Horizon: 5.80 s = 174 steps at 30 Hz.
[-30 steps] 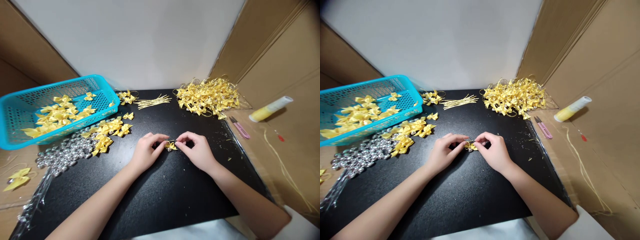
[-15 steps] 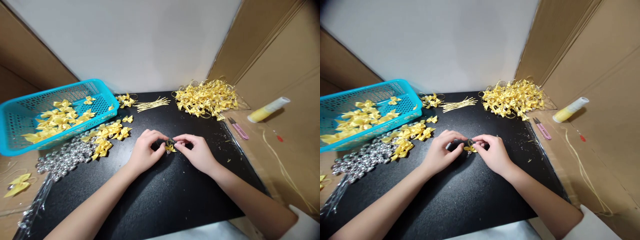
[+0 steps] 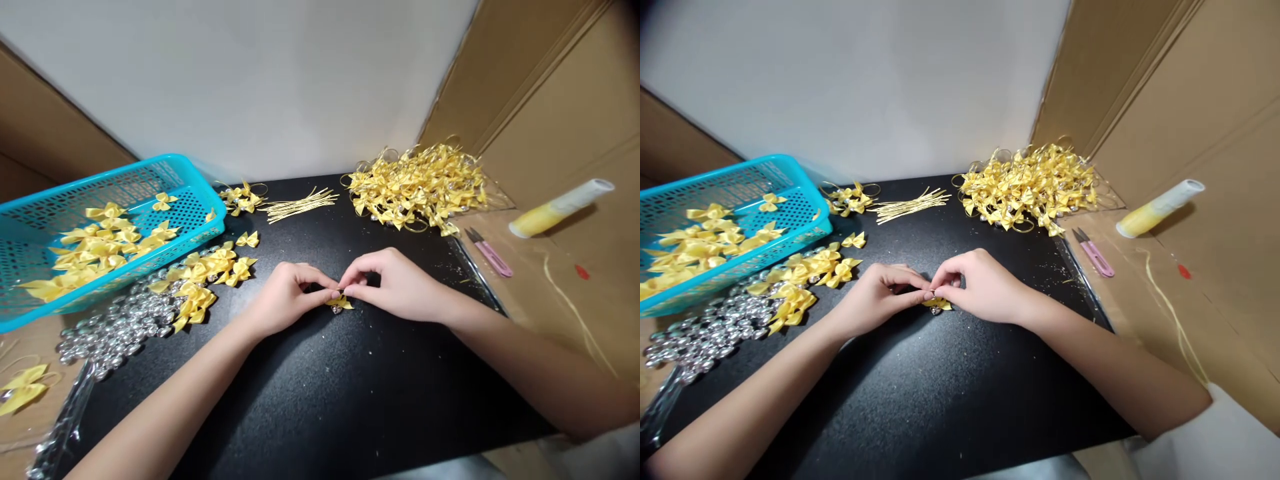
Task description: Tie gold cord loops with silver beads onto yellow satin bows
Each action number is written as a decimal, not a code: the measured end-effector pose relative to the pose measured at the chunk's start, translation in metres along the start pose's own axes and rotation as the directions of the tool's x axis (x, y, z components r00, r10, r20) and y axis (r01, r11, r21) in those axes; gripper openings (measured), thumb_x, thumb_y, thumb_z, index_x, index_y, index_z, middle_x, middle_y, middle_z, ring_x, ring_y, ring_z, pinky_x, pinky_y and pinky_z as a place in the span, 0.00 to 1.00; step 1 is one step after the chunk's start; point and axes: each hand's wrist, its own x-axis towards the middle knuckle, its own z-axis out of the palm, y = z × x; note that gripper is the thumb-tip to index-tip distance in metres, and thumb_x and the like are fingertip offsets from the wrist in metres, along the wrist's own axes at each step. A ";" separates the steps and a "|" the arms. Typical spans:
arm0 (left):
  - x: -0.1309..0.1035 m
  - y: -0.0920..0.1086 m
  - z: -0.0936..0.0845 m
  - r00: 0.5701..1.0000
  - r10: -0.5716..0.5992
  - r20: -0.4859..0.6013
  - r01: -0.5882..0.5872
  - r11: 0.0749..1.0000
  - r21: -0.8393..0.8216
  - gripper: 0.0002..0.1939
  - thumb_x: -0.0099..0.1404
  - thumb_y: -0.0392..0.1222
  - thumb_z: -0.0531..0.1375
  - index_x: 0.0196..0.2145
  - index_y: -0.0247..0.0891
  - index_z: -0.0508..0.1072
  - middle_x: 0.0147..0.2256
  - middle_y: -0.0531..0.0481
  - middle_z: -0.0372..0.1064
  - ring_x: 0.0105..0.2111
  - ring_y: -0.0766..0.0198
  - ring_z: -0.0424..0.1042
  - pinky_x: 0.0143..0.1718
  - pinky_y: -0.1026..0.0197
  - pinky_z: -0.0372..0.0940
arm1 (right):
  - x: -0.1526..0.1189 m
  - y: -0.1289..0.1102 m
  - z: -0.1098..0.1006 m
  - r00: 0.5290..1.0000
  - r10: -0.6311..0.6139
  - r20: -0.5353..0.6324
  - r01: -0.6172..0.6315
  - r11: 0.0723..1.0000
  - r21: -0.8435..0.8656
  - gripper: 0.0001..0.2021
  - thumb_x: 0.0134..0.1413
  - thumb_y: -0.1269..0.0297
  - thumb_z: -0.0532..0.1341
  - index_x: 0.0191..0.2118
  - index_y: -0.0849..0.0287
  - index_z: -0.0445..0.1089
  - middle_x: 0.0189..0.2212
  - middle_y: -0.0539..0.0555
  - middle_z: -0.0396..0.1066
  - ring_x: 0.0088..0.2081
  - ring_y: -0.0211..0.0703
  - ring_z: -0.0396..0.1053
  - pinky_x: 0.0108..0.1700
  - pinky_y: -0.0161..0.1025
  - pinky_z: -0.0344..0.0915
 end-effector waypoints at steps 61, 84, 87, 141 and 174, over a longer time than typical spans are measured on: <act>-0.004 -0.009 0.001 0.990 0.139 0.025 -0.141 0.958 0.252 0.04 0.64 0.39 0.60 0.38 0.40 0.70 0.33 0.52 0.76 0.33 0.65 0.72 0.36 0.63 0.63 | 0.013 0.025 0.004 0.991 -0.099 0.095 0.120 0.960 -0.254 0.05 0.53 0.74 0.64 0.32 0.58 0.76 0.30 0.50 0.77 0.36 0.41 0.70 0.44 0.41 0.57; -0.001 -0.001 0.001 0.999 0.042 0.025 -0.046 0.977 0.207 0.06 0.63 0.43 0.61 0.32 0.40 0.77 0.27 0.52 0.68 0.33 0.62 0.66 0.37 0.59 0.59 | 0.010 0.018 0.004 0.981 -0.155 0.120 0.177 0.963 -0.205 0.04 0.57 0.72 0.61 0.32 0.59 0.72 0.32 0.49 0.75 0.36 0.40 0.68 0.44 0.40 0.54; -0.001 -0.002 0.005 0.999 0.025 0.027 -0.030 0.978 0.207 0.09 0.63 0.44 0.61 0.30 0.39 0.77 0.27 0.51 0.68 0.31 0.62 0.65 0.36 0.59 0.58 | 0.010 0.019 0.006 0.979 -0.163 0.125 0.184 0.966 -0.184 0.04 0.57 0.70 0.62 0.31 0.59 0.72 0.31 0.49 0.75 0.36 0.39 0.69 0.44 0.40 0.54; -0.005 -0.006 0.029 0.996 0.045 0.076 -0.076 0.882 0.466 0.09 0.67 0.41 0.54 0.29 0.37 0.67 0.29 0.50 0.64 0.32 0.60 0.60 0.35 0.58 0.55 | 0.011 0.030 0.014 0.901 -0.327 0.285 0.432 0.724 -0.537 0.11 0.66 0.70 0.51 0.33 0.62 0.68 0.32 0.54 0.70 0.37 0.44 0.63 0.45 0.42 0.51; -0.007 0.006 0.038 0.995 -0.030 0.097 -0.010 0.923 0.385 0.09 0.66 0.40 0.55 0.28 0.38 0.69 0.32 0.50 0.69 0.36 0.58 0.60 0.38 0.54 0.51 | 0.014 0.034 0.010 0.933 -0.325 0.151 0.356 0.789 -0.501 0.10 0.65 0.71 0.51 0.36 0.62 0.68 0.32 0.53 0.70 0.35 0.43 0.62 0.45 0.42 0.48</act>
